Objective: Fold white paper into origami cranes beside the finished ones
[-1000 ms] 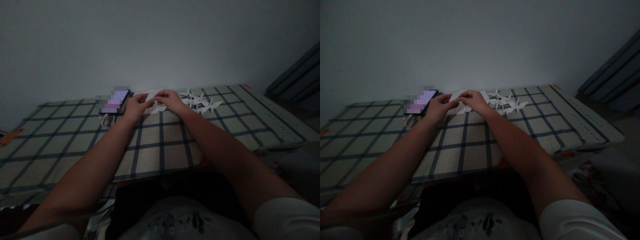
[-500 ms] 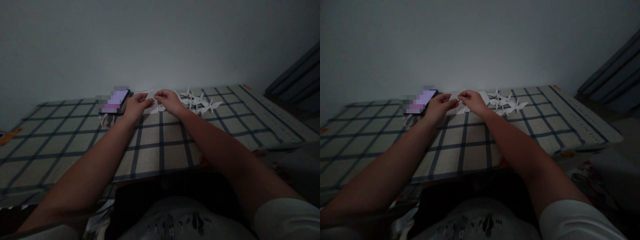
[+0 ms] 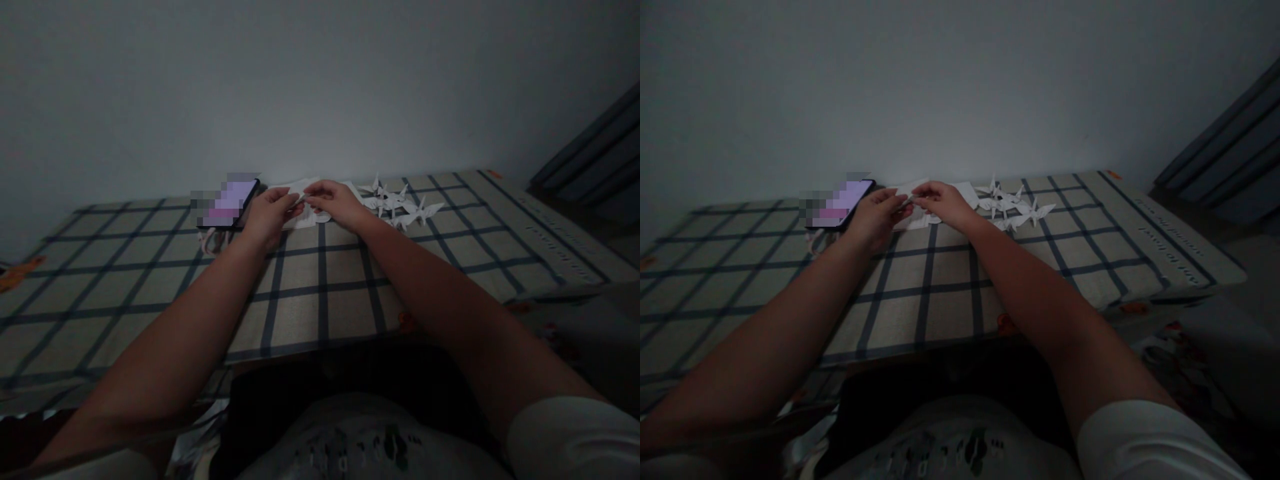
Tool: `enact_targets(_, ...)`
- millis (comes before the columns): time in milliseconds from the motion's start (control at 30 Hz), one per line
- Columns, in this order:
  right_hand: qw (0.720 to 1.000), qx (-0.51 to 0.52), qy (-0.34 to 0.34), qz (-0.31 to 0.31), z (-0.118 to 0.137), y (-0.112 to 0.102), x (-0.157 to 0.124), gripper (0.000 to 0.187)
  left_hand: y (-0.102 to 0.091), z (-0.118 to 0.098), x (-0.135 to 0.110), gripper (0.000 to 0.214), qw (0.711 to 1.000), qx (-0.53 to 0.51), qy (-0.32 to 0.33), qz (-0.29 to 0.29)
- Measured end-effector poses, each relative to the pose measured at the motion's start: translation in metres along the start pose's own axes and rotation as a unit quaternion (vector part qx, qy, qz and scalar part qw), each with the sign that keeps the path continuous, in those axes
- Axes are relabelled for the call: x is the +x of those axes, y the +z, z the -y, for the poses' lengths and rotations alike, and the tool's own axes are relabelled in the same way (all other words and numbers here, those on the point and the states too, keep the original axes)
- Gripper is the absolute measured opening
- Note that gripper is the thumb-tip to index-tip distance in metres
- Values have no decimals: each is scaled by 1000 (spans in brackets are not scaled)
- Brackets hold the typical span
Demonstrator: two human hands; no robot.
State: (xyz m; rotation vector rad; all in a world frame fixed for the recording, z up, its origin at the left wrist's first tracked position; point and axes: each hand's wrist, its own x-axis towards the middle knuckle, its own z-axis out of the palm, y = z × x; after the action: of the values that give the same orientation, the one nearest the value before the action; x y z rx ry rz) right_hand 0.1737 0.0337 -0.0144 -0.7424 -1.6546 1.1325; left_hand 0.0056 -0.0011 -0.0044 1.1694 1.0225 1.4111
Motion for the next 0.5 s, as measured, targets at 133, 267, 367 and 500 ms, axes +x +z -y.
enact_targets(133,1000,3,-12,2,-4,-1,3,8,-2,-1,1,20,1000,-10,-17,16)
enact_targets(267,1000,-10,-6,-9,-4,-2,4,7,-4,5,3,26,999,-2,17,30)
enact_targets(367,999,-19,4,-29,-3,-2,3,7,-5,10,3,33,998,3,60,24)
enact_targets(500,999,-40,1,-33,-4,-3,3,8,-5,10,2,40,995,42,82,36)
